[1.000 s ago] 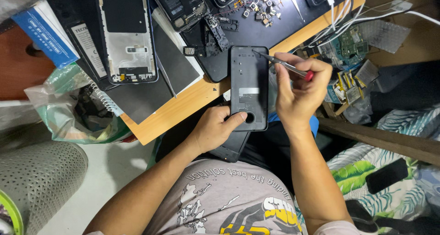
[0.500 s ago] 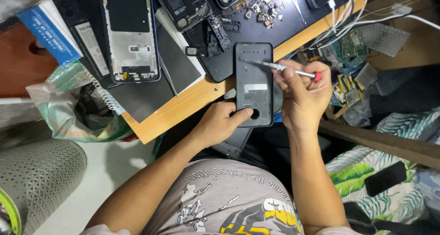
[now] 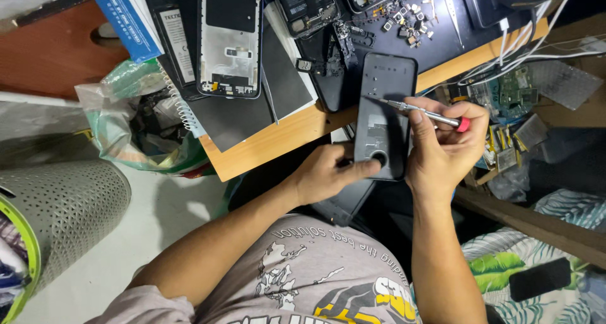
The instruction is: The person uses a screwdriver to remove screws from the back of a smartphone, then detaches the back cover. They proceed to connect a charging cable to the device and inspect the screen while holding the phone.
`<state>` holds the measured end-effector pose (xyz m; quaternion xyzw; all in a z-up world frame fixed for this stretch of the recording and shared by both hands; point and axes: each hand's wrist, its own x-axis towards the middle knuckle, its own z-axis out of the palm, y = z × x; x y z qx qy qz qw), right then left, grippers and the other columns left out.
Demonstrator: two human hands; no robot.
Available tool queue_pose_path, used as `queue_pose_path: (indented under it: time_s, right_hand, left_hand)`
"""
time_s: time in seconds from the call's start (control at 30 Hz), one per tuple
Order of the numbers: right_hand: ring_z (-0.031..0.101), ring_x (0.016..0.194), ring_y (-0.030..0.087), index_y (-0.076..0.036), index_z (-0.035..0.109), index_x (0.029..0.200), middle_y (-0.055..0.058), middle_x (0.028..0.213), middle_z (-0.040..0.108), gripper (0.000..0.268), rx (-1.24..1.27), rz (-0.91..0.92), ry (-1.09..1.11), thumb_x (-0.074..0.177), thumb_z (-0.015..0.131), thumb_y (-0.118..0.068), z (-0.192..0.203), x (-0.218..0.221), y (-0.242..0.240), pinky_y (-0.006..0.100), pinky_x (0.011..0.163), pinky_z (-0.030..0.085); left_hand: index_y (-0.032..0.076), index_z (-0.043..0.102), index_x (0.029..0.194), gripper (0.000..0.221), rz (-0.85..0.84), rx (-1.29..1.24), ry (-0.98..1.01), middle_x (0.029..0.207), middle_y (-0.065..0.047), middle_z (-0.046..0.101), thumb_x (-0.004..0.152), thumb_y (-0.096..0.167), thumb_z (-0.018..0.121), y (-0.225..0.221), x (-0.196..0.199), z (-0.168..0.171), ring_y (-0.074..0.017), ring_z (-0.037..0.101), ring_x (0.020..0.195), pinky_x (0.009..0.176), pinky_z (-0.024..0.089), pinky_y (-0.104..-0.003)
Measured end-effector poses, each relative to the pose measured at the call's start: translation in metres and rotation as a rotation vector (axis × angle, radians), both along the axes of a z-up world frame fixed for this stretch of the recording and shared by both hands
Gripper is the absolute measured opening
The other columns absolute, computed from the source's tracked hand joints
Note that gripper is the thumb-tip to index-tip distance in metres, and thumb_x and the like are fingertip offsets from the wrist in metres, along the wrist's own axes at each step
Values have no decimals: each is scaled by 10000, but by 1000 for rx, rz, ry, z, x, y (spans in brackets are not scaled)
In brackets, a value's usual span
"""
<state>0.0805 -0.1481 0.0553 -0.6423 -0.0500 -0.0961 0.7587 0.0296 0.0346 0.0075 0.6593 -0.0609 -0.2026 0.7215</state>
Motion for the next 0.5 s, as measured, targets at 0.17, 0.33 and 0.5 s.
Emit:
queue_pose_path:
  time_s: [0.17, 0.33, 0.5]
  right_hand:
    - [731, 1039, 249, -40, 413, 1149, 277, 1119, 708, 372, -15, 48, -37, 1061, 705, 172, 9, 15, 14, 317, 970, 588]
    - [733, 1032, 232, -59, 412, 1181, 253, 1118, 717, 374, 44, 151, -28, 1064, 696, 155, 11, 34, 53, 294, 915, 577]
    - [733, 1023, 224, -53, 415, 1208, 235, 1134, 732, 343, 75, 298, -60, 1088, 680, 127, 7, 56, 100, 305, 969, 584]
  left_hand:
    - [65, 717, 1152, 864, -89, -188, -158, 1096, -28, 730, 867, 863, 552, 6, -17, -16, -133, 683, 1064, 972, 530, -315]
    - [91, 698, 1185, 997, -95, -118, -25, 1083, -25, 719, 669, 938, 599, 7, -18, -15, -155, 611, 904, 831, 494, -333]
    - [72, 693, 1183, 985, -68, -116, -135, 1117, -19, 720, 703, 930, 632, 14, -16, -10, -99, 663, 1022, 941, 522, -297]
